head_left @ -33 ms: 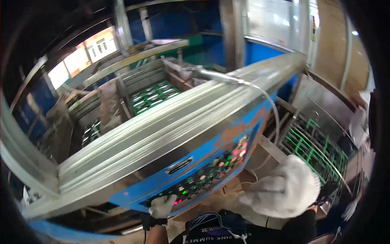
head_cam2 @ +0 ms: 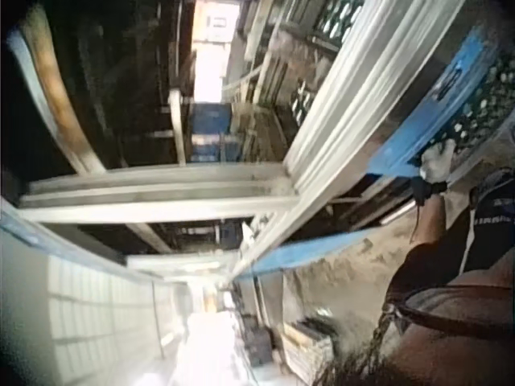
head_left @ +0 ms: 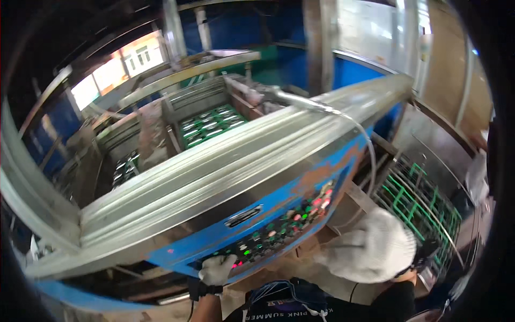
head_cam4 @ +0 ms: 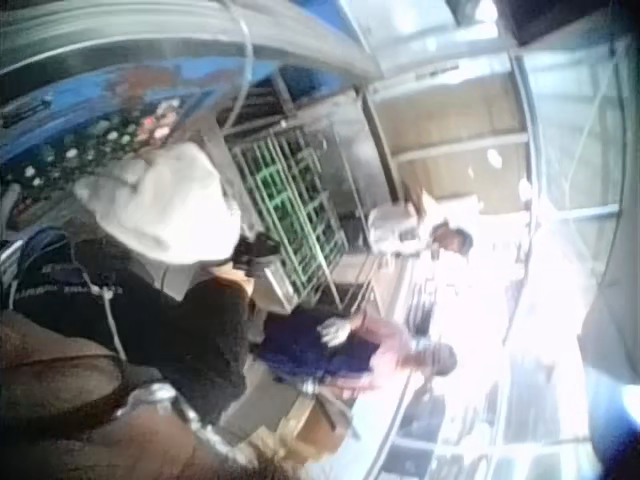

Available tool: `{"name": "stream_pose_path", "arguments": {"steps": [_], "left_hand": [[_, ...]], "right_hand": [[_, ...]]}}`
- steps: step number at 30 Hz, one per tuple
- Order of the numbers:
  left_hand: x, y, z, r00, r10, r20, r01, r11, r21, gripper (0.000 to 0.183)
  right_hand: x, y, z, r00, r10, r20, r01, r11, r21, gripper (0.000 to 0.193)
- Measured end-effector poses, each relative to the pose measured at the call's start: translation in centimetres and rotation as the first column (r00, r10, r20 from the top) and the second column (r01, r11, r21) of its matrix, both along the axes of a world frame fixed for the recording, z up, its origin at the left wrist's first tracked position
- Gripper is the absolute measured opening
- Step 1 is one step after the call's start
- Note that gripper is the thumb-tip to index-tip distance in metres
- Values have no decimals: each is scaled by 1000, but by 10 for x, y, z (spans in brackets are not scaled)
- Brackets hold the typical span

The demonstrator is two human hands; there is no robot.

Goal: The person is loading metal pistons into a cleaning or processing machine.

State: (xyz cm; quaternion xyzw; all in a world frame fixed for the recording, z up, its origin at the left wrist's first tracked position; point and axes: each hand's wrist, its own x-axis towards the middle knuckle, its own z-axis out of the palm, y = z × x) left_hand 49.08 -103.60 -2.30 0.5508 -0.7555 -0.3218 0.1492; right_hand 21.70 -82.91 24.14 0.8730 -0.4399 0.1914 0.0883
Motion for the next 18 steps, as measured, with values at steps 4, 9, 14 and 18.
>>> {"name": "stream_pose_path", "arguments": {"steps": [4, 9, 14, 18], "left_hand": [[29, -7, -3, 997, 23, -77, -7, 978, 208, 43], [18, -9, -3, 994, -68, 89, 51, 983, 178, 50], [33, -10, -40, 989, -135, -57, 131, 989, -73, 44], [23, -16, -71, 993, -42, -111, 32, 996, -87, 46]], "right_hand": [[5, -70, -92, 884, 17, 468, -184, 931, 314, 31], [32, -117, -161, 854, 93, 513, -357, 821, 446, 32], [85, -153, -184, 789, 104, 605, -439, 784, 438, 33], [105, -158, -194, 818, -74, 570, -310, 778, 546, 29]]}}
